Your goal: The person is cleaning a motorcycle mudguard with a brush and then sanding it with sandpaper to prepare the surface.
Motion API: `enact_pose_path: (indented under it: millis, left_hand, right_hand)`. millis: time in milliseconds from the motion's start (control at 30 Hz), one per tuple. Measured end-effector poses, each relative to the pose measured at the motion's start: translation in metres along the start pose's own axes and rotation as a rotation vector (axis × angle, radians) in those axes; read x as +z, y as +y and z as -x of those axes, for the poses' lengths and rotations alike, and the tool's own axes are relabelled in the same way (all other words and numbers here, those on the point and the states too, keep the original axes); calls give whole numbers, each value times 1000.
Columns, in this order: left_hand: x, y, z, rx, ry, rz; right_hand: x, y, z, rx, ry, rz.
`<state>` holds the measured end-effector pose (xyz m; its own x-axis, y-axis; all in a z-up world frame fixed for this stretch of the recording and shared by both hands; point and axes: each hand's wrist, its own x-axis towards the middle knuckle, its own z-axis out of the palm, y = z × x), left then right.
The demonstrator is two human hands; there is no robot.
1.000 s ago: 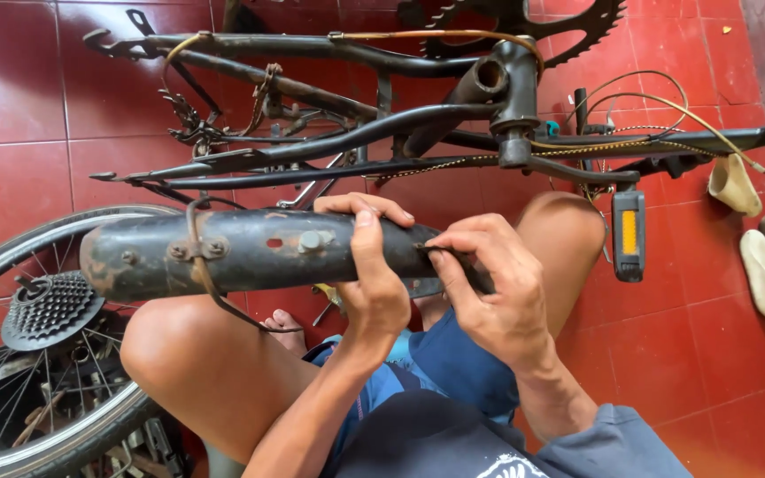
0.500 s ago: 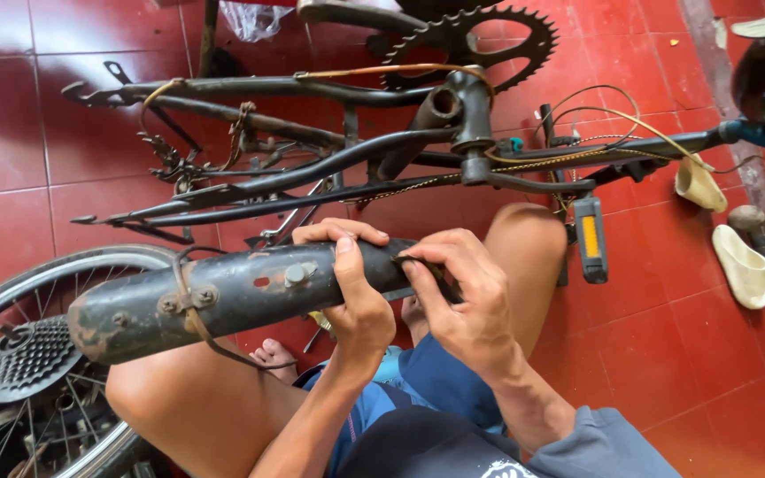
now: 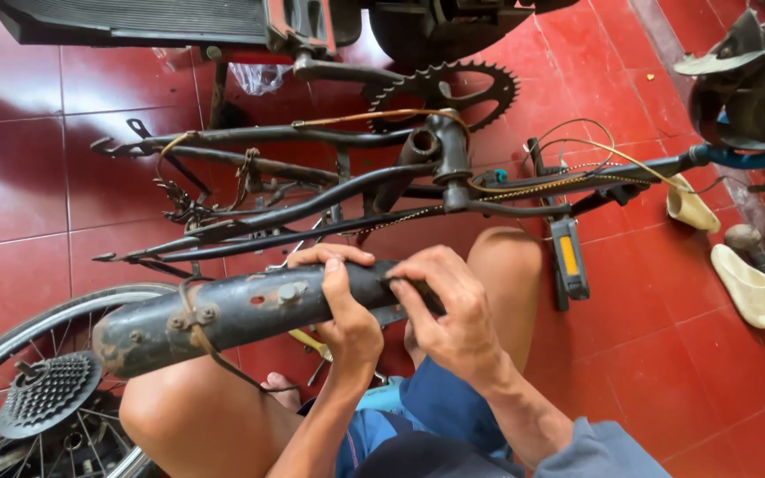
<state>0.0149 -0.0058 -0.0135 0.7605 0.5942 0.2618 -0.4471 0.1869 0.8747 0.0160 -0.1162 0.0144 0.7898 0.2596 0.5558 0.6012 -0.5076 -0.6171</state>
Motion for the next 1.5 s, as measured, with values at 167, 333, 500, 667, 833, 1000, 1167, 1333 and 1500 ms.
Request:
enact_pose_path:
  millis: [167, 333, 500, 667, 833, 1000, 1167, 1333, 1500]
  left_hand:
    - [-6, -1, -1, -21, -11, 7]
    - [-5, 3, 0, -27, -24, -8]
    - [-5, 0, 0, -20, -27, 17]
    - [-8, 2, -2, -54, -17, 14]
    - [-10, 0, -4, -99, -1, 71]
    - [-10, 2, -5, -81, 5, 32]
    - [-11, 3, -8, -72, 30, 49]
    - [-10, 2, -8, -70, 40, 83]
    - [-11, -2, -8, -63, 49, 113]
  right_hand:
    - [-1, 3, 2, -10, -33, 20]
    - [-2, 0, -1, -11, -37, 3]
    - [-2, 3, -2, -68, -48, 33]
    - [-4, 9, 0, 27, 0, -299]
    - [-1, 16, 5, 136, -10, -359]
    - [-13, 6, -3, 197, -213, -203]
    - [-9, 0, -9, 103, -147, -200]
    - [-3, 8, -4, 101, -89, -205]
    - [-9, 2, -16, 10, -94, -184]
